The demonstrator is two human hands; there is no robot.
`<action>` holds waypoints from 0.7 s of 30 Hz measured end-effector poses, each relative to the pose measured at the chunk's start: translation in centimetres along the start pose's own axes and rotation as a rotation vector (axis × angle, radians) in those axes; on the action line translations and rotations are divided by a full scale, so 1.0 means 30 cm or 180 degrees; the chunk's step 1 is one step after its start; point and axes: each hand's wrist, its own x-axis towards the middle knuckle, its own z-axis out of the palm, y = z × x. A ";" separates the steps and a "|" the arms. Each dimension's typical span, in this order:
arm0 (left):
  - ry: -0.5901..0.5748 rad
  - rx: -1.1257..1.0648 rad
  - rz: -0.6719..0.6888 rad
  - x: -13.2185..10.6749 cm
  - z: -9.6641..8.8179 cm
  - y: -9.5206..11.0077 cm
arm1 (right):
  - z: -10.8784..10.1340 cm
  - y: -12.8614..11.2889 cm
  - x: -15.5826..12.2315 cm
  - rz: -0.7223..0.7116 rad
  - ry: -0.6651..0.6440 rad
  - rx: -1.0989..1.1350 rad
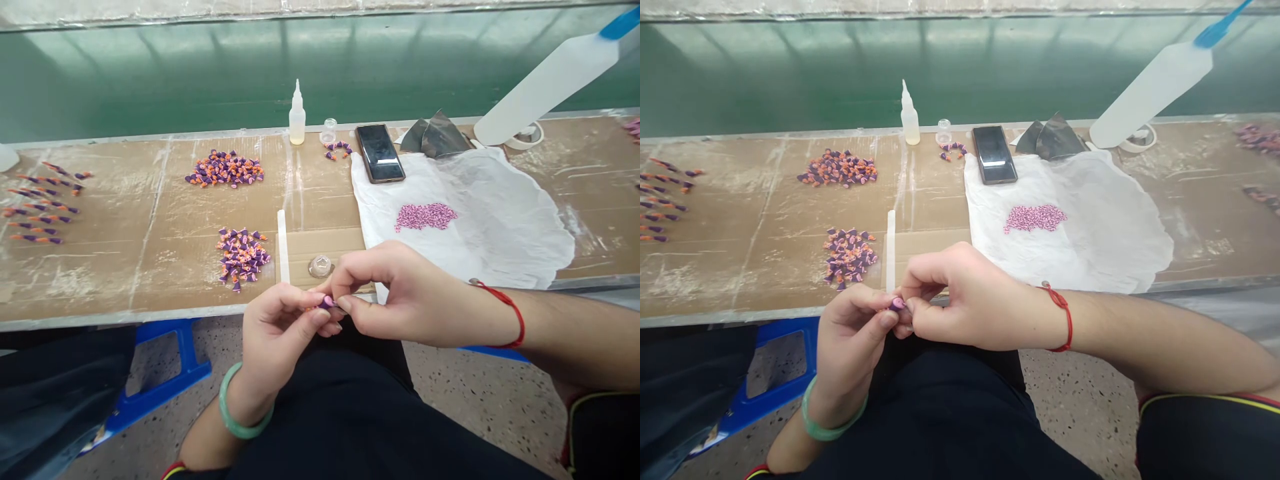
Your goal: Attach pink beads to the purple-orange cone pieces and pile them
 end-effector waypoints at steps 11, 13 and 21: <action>0.0138 0.0219 0.0096 0.003 0.011 0.003 | 0.005 -0.006 -0.008 -0.0288 0.0102 -0.0119; 0.0155 0.0242 0.0085 0.006 0.012 0.004 | 0.006 -0.008 -0.010 -0.0372 0.0156 -0.0142; 0.0178 0.0268 -0.0104 0.009 0.022 0.008 | 0.006 0.004 -0.013 -0.0481 0.0208 -0.0340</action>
